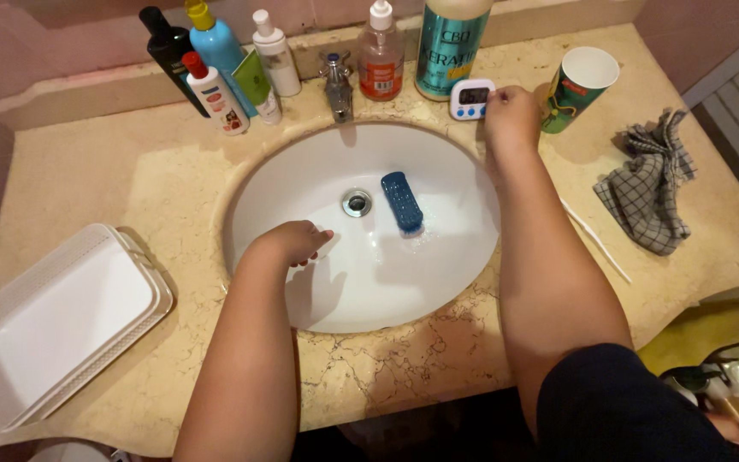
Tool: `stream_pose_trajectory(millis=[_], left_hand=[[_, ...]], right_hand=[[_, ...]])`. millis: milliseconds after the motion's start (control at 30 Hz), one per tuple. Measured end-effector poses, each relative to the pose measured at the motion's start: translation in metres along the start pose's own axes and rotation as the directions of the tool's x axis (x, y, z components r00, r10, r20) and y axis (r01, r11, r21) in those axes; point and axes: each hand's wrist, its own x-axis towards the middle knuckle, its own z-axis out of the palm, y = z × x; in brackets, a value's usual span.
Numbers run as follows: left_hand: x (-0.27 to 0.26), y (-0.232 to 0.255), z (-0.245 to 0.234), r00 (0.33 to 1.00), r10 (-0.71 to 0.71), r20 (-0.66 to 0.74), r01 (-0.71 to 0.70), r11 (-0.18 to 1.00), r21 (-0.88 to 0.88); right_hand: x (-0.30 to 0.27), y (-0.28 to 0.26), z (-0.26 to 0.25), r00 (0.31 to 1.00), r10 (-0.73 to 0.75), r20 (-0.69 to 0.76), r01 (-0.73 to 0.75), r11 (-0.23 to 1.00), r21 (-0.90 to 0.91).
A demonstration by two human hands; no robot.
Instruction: The person washes their hands and a bottle in a sink with water, then wipes bottles retrieved from a basket with a cloth and arranges them onto a tray.
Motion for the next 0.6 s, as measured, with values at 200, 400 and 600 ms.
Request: stream_pose_trajectory(millis=[200,400,600], left_hand=[[-0.005,0.004,0.001,1.000,-0.020,-0.010,0.020,0.998,0.059],[-0.006,0.007,0.001,1.000,0.001,0.000,-0.001,0.997,0.080],[-0.005,0.012,0.000,1.000,0.000,0.016,-0.001,0.994,0.113]], right_hand=[[-0.010,-0.015,0.016,0.988,0.072,0.134,-0.088,0.990,0.114],[-0.013,-0.026,0.055,0.973,0.027,0.231,-0.076,0.975,0.209],[-0.015,-0.039,0.072,0.967,0.030,0.252,-0.086,0.974,0.211]])
